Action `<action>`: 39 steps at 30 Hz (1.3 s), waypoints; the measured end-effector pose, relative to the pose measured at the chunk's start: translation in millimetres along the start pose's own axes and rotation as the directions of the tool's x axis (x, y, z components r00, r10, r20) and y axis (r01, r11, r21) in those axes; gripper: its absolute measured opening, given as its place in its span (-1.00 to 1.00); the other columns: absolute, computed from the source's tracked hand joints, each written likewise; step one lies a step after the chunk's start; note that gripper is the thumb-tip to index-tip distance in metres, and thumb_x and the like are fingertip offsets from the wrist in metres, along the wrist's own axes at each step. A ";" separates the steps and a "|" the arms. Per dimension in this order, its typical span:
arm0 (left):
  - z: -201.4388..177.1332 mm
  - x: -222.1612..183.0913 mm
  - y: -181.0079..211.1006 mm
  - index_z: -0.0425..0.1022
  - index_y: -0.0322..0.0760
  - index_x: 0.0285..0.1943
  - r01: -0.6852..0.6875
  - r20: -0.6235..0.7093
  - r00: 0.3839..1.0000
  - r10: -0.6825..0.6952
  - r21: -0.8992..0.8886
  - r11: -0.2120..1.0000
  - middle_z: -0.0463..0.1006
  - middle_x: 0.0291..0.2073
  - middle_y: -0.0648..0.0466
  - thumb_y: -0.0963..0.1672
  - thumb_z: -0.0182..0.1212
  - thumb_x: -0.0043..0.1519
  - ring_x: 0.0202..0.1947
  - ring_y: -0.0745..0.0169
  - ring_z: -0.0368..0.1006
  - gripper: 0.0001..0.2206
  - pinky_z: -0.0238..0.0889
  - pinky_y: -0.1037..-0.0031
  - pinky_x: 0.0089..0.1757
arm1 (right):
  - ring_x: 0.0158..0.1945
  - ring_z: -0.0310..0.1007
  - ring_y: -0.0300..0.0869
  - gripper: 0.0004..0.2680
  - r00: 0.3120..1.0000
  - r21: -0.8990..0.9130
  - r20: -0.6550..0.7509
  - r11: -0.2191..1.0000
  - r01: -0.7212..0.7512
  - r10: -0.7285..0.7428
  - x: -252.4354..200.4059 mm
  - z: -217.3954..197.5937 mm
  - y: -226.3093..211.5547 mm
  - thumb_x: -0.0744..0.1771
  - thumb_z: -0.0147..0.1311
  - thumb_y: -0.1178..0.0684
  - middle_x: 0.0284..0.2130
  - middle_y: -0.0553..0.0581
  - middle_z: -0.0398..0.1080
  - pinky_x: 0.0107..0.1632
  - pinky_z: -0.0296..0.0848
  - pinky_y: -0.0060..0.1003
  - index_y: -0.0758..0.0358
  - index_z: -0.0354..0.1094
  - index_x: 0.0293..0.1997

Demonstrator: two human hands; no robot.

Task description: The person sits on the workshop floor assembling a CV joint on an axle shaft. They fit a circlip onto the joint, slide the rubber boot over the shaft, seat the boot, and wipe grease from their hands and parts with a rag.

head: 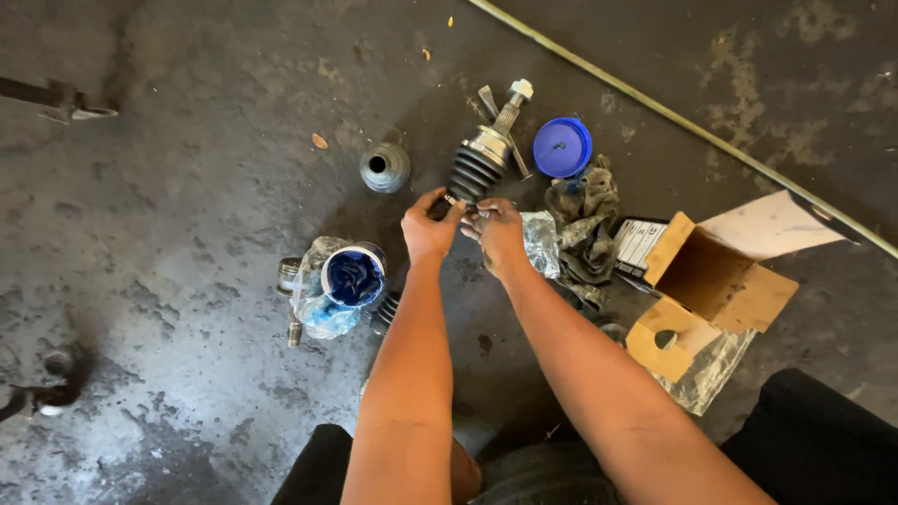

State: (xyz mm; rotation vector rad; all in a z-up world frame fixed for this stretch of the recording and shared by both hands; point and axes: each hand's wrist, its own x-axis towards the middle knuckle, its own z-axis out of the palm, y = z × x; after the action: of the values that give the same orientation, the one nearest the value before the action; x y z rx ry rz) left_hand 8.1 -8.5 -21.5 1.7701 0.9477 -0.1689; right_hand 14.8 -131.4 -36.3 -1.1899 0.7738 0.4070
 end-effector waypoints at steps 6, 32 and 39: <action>-12.8 -11.3 14.4 0.55 -0.08 0.24 0.002 0.084 0.996 0.000 -0.021 1.000 0.66 -0.01 -0.08 -0.08 0.50 0.00 0.01 -0.01 0.59 -0.45 0.47 0.26 0.07 | -0.01 0.58 0.13 -0.70 0.996 0.000 0.069 0.998 -0.062 0.062 -21.5 -9.8 -23.1 0.31 -0.08 0.43 0.00 0.40 0.43 -0.04 0.64 -0.02 0.29 0.26 0.13; -235.1 -299.1 318.1 0.59 -0.02 0.17 -0.515 0.331 0.856 0.396 0.493 0.701 0.66 -0.15 0.02 -0.07 0.35 0.08 -0.15 0.04 0.57 -0.58 0.43 0.24 -0.07 | -0.09 0.59 -0.05 -0.87 0.570 -0.507 0.649 0.273 0.818 -0.504 -248.9 5.7 -329.3 0.22 0.34 0.01 0.02 0.19 0.53 -0.15 0.53 -0.21 0.20 0.56 -0.31; -255.9 -312.0 281.5 0.61 -0.04 0.15 -0.408 0.245 0.913 0.326 0.550 0.729 0.64 0.03 -0.01 -0.04 0.42 0.07 0.12 -0.09 0.50 -0.58 0.38 0.14 0.13 | 0.15 0.50 0.08 -0.52 0.798 -0.865 0.439 0.045 0.499 -0.413 -118.8 -61.8 -238.2 0.17 0.29 -0.14 0.05 0.18 0.52 0.21 0.46 -0.01 -0.01 0.45 0.23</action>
State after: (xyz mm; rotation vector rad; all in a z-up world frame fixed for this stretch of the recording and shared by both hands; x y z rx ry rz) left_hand -96.2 16.3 458.7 2.4588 0.4364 -0.3507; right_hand 70.4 -258.0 199.5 -2.5611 -0.1527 0.3668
